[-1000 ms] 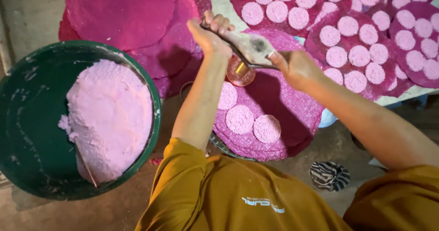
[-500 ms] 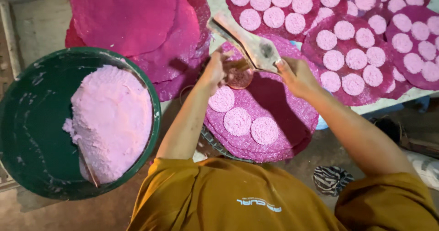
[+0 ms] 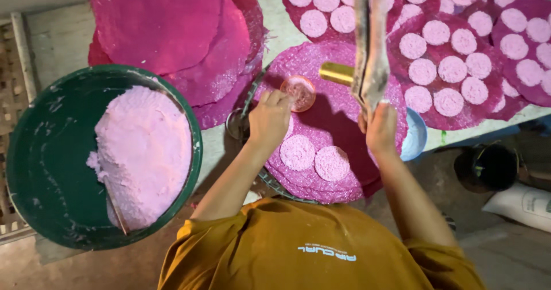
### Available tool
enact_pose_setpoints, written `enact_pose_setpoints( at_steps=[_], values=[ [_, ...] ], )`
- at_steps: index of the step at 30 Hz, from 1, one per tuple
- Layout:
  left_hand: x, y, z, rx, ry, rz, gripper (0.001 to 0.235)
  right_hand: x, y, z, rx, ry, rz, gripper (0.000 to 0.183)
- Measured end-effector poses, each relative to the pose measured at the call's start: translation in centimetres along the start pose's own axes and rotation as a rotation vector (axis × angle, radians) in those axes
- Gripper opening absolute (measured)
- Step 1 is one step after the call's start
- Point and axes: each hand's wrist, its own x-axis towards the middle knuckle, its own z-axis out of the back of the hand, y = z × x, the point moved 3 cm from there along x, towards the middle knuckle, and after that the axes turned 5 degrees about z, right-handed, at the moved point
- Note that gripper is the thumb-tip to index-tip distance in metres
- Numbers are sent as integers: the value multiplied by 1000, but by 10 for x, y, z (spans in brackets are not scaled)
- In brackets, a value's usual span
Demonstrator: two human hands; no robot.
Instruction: The person prepares circular pink cakes by filling a handheld press with pink dough and stamping them onto round mats, then places the mats into a large steamer and later stacks the finished products.
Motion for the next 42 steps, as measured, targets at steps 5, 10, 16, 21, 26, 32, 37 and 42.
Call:
enact_pose_setpoints(
  at_steps=[5, 10, 16, 21, 26, 32, 37, 42],
  values=[
    [-4, -10, 6, 126, 68, -41, 36, -29, -6, 12, 122, -95, 20, 74],
    [2, -16, 6, 91, 58, -62, 49, -43, -12, 34, 141, -199, 11, 77],
    [11, -15, 1, 111, 33, -27, 51, -56, -15, 52, 219, -271, -10, 75],
    [16, -12, -12, 18, -14, 102, 82, -69, -21, 61, 255, -312, -20, 72],
    [24, -19, -20, 71, 65, 195, 110, -73, -29, 75, 314, -337, -31, 73],
    [15, -57, -25, 52, 225, 111, 114, -79, -34, 89, 325, -308, 7, 72],
    [-10, -87, -42, 114, 302, -48, 90, -79, -40, 105, 389, -304, 37, 67],
    [-24, -71, -27, 313, 377, 10, 69, -77, -43, 109, 446, -225, 50, 69]
  ],
)
